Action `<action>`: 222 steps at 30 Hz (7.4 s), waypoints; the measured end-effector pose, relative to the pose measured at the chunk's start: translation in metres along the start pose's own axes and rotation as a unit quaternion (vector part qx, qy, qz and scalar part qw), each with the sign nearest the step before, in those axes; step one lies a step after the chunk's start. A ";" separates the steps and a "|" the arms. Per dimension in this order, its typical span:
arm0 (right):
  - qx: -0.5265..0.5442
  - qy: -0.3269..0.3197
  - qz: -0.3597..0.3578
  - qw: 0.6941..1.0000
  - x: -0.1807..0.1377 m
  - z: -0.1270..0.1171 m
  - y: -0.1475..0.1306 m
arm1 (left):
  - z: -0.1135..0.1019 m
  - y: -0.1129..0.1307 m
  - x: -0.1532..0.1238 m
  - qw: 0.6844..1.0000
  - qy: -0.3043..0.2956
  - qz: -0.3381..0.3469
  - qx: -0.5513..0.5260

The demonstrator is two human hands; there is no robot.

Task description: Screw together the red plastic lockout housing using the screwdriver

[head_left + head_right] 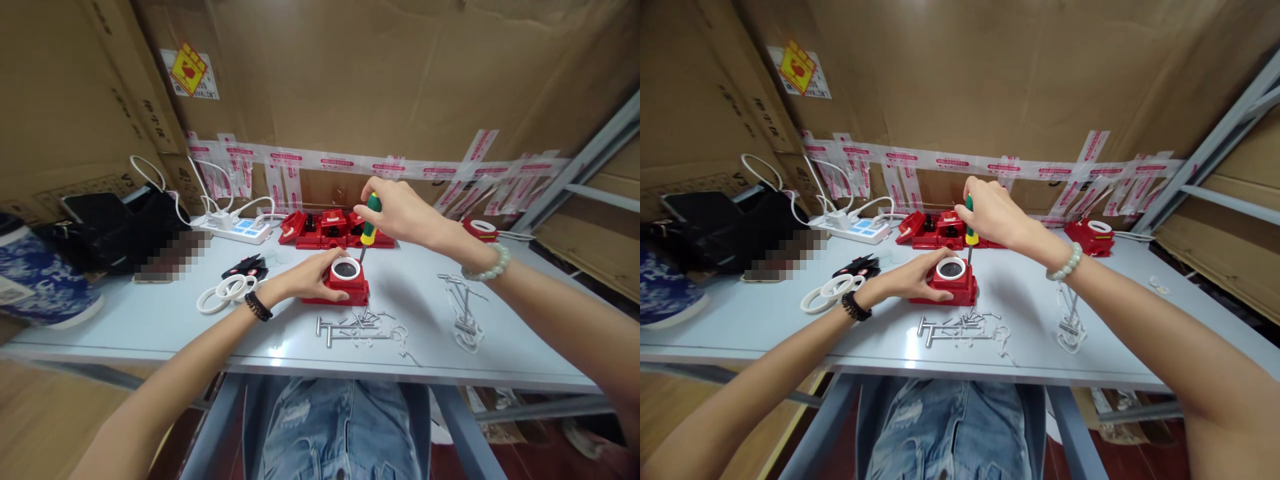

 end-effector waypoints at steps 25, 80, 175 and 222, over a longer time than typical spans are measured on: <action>0.065 0.071 0.009 0.995 -0.003 -0.006 0.005 | 0.000 -0.001 0.002 1.000 0.001 -0.010 0.006; 0.036 0.011 0.011 0.999 -0.001 0.001 0.000 | 0.000 -0.003 0.002 1.000 0.000 -0.005 0.007; 0.173 0.095 -0.089 0.976 -0.035 0.005 -0.007 | -0.015 -0.002 -0.012 0.974 0.079 -0.086 0.194; -0.055 -0.119 -0.162 0.978 -0.031 -0.006 -0.026 | 0.000 -0.014 -0.007 0.980 0.042 -0.131 0.147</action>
Point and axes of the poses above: each hand's wrist, its own x-axis towards the middle knuckle, its own z-axis out of the palm, y = z × x, the point moved 4 cm from there along x, towards the middle knuckle, and after that the axes turned 13 degrees about -y, right-handed, at the moved point
